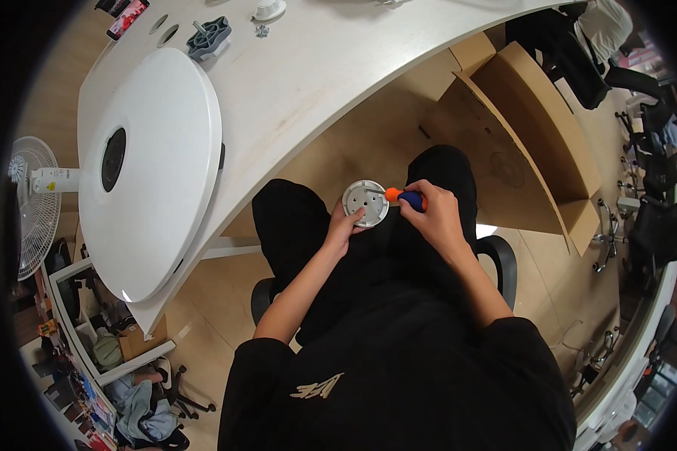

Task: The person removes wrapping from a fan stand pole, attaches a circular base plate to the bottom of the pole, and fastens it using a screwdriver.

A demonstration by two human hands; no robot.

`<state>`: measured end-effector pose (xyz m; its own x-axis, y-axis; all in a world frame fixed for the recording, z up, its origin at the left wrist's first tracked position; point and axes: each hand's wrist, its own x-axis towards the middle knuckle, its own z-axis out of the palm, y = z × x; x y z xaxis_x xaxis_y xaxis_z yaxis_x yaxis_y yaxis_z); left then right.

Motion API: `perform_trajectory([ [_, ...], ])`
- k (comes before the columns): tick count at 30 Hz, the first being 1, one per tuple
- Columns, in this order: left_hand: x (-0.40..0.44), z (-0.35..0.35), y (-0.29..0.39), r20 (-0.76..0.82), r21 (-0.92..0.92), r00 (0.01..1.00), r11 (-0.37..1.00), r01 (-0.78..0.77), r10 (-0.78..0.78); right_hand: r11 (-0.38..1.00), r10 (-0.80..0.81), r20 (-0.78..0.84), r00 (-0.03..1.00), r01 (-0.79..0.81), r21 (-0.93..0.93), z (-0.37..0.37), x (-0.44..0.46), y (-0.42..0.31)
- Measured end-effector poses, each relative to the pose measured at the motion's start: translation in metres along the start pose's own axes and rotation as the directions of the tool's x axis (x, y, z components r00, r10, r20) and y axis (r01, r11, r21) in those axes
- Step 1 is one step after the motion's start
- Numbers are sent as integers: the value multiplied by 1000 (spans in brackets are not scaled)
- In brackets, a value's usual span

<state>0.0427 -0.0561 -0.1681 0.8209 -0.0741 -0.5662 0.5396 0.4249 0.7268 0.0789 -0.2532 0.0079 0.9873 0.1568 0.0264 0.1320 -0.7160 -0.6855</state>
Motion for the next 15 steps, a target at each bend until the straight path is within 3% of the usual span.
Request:
perform_trajectory([
  [15, -2, 0, 2, 13, 8, 1000, 1000, -7, 7, 1000, -5, -7, 1000, 5, 5, -1, 1, 1],
])
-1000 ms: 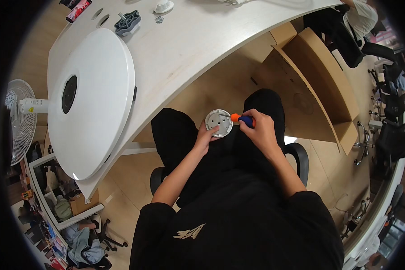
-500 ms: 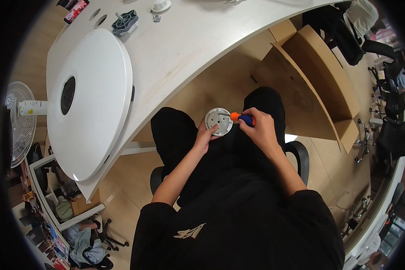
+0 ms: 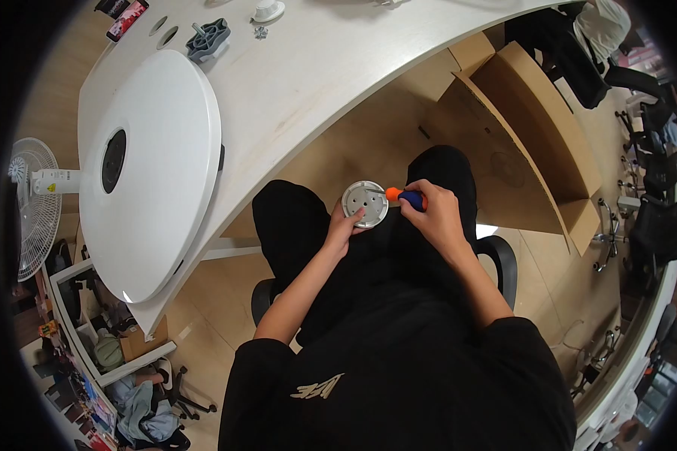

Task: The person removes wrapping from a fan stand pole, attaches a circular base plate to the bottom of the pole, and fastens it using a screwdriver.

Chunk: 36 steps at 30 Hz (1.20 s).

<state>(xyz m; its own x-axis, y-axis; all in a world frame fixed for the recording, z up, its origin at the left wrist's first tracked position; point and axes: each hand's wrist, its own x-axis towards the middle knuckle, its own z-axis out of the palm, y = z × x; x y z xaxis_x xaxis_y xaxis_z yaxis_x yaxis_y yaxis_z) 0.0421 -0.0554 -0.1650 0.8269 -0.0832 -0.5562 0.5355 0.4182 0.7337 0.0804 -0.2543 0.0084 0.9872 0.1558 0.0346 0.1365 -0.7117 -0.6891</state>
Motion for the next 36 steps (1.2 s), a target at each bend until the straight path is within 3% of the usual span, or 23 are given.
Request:
perform_trajectory([
  [9, 0, 0, 1, 12, -10, 1000, 1000, 14, -14, 999, -28, -11, 1000, 28, 16, 2, 0, 0],
  [18, 2, 0, -4, -9, -16, 1000, 1000, -8, 7, 998, 58, 8, 998, -58, 26, -7, 0, -7],
  [36, 3, -1, -4, -4, -33, 1000, 999, -13, 13, 1000, -18, -19, 1000, 18, 1, 1, -1, 3],
])
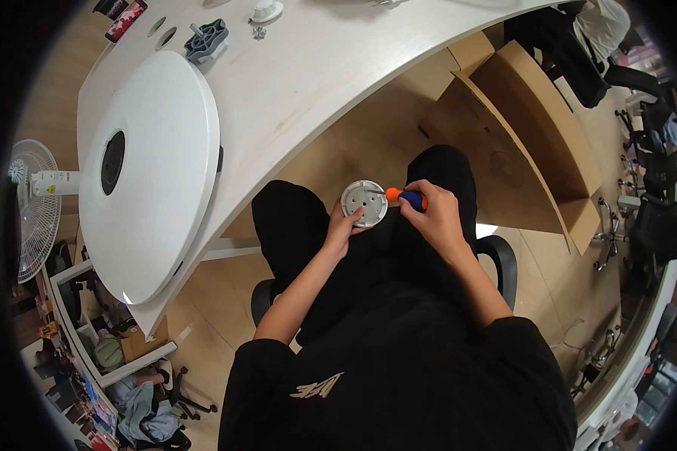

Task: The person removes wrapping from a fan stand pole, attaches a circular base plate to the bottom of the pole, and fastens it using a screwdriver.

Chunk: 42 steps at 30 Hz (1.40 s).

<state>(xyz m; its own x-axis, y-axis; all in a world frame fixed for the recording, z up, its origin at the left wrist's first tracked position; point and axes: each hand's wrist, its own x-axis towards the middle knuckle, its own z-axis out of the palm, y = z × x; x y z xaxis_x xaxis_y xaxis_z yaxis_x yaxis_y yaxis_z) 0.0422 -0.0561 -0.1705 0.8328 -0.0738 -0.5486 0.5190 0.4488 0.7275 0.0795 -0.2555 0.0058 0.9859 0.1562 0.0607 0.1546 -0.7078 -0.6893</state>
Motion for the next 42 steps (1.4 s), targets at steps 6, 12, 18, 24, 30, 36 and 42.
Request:
perform_trajectory([
  [6, -2, 1, 1, 1, 3, 1000, 1000, -13, 13, 998, 64, 15, 998, -64, 24, -11, 0, -14],
  [12, 0, 0, -1, -7, 14, 1000, 1000, -10, 10, 998, 55, 6, 998, -55, 9, -12, 0, -13],
  [18, -1, 0, 1, 6, 7, 1000, 1000, 3, -3, 999, 50, -1, 999, -50, 7, -13, 0, -12],
  [24, -11, 8, 16, -3, 87, 999, 995, -42, 43, 998, 57, -15, 998, -56, 22, -15, -1, -10],
  [30, 6, 1, -6, 47, 507, 919, 783, -360, 392, 996, 78, -26, 997, -77, 34, -19, -1, -7],
  [36, 1, -2, 2, 84, 514, 942, 796, -320, 325, 978, 85, -81, 993, -67, 198, -8, -4, 18],
  [42, 11, -5, 2, 181, 499, 902, 754, -428, 392, 623, 450, 51, 892, -354, 698, 21, -6, 68],
])
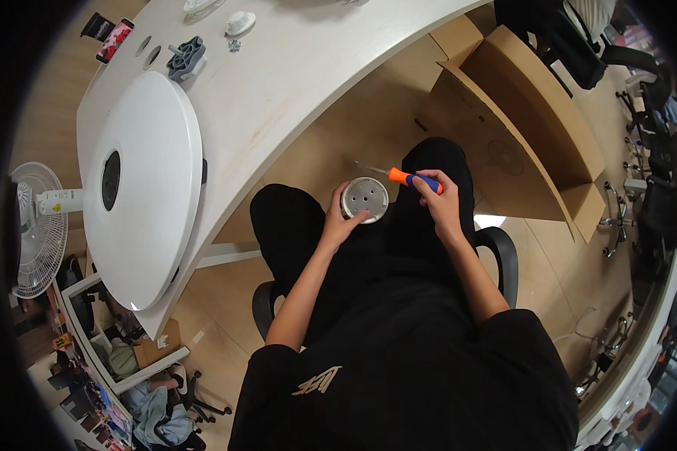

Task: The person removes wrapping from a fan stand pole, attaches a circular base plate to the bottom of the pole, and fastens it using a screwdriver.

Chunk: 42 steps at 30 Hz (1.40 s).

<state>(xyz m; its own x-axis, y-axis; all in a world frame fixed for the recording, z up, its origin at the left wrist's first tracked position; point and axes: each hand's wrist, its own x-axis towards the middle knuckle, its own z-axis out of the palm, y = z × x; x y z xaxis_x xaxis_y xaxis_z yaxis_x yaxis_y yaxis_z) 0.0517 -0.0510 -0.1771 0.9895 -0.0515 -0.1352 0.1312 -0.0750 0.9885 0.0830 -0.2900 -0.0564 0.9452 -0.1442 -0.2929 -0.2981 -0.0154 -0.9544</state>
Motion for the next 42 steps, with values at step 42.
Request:
perform_trajectory([
  [42, 7, -24, 37, 243, 65, 942, 973, 222, -231, 774, 464, -332, 821, -195, 602, -120, 104, 88],
])
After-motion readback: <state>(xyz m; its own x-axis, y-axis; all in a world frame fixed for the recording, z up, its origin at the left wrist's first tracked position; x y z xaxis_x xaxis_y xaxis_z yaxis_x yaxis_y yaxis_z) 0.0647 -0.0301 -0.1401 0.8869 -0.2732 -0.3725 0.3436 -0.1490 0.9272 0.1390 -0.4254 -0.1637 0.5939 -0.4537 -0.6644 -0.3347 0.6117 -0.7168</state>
